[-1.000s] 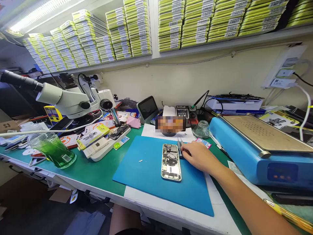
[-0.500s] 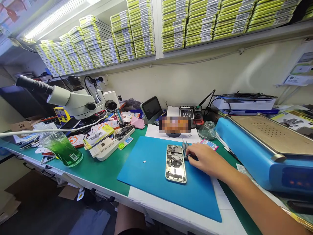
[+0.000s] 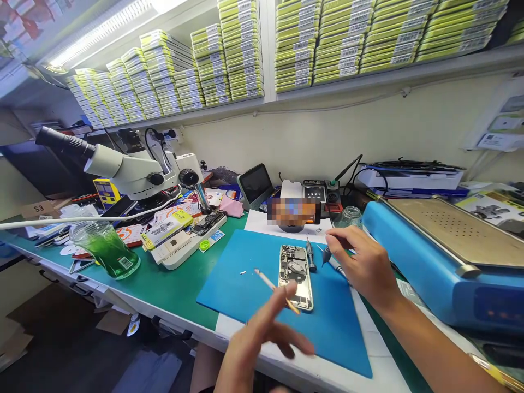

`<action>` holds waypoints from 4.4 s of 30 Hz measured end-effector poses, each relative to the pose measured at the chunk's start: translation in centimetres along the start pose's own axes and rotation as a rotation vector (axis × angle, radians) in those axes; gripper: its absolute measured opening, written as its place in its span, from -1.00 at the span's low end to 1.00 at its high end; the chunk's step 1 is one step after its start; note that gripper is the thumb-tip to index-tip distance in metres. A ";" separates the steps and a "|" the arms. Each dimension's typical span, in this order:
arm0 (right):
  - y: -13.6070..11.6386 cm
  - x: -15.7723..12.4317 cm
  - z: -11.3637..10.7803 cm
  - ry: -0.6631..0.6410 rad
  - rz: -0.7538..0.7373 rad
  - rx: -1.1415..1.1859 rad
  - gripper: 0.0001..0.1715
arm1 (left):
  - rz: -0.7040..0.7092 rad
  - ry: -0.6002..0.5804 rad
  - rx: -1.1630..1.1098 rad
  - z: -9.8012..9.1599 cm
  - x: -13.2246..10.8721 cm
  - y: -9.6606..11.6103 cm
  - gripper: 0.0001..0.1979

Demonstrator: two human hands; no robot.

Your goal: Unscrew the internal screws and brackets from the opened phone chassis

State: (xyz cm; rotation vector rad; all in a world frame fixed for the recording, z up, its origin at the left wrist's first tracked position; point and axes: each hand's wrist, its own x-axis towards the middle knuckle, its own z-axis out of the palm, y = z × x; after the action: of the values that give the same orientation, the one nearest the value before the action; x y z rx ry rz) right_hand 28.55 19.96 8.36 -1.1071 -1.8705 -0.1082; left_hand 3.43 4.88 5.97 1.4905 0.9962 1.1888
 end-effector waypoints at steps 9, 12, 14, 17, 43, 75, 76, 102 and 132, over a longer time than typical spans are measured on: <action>-0.5 -0.3 0.7 -0.092 0.066 0.032 -0.65 | -0.004 0.087 0.474 0.8 6.8 -4.4 -0.23; -0.3 -0.5 1.2 -0.150 0.095 0.037 -0.70 | -0.007 0.073 0.513 0.9 7.3 -4.8 -0.22; -0.2 -0.8 1.7 -0.198 0.117 0.043 -0.71 | -0.009 0.062 0.528 0.9 7.4 -4.9 -0.21; -0.3 -1.1 2.2 -0.245 0.147 0.042 -0.67 | -0.004 0.047 0.533 0.9 7.2 -5.0 -0.21; 4.3 6.1 4.8 -0.361 0.070 -0.257 -0.38 | 0.002 -0.026 0.447 0.1 7.1 -4.6 -0.21; -6.2 -3.3 0.4 -0.332 0.192 0.206 -0.45 | 0.036 0.280 0.552 -7.2 6.3 -5.5 -0.13; -7.1 -2.8 1.4 -0.349 0.173 0.235 -0.49 | 0.038 0.281 0.567 -7.3 6.3 -5.8 -0.11; -8.4 -0.2 10.3 -0.459 0.109 0.383 -0.64 | 0.081 0.246 0.698 -7.3 6.5 -6.1 -0.07; -0.5 -2.1 4.2 0.019 0.246 0.578 -0.44 | 0.501 -0.338 0.301 -2.9 17.2 -6.0 0.06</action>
State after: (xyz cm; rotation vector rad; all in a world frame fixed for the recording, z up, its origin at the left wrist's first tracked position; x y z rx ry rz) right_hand 25.74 20.34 4.66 -0.9072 -1.5828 0.5289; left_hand 3.76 23.18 3.90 2.1857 0.6021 1.0969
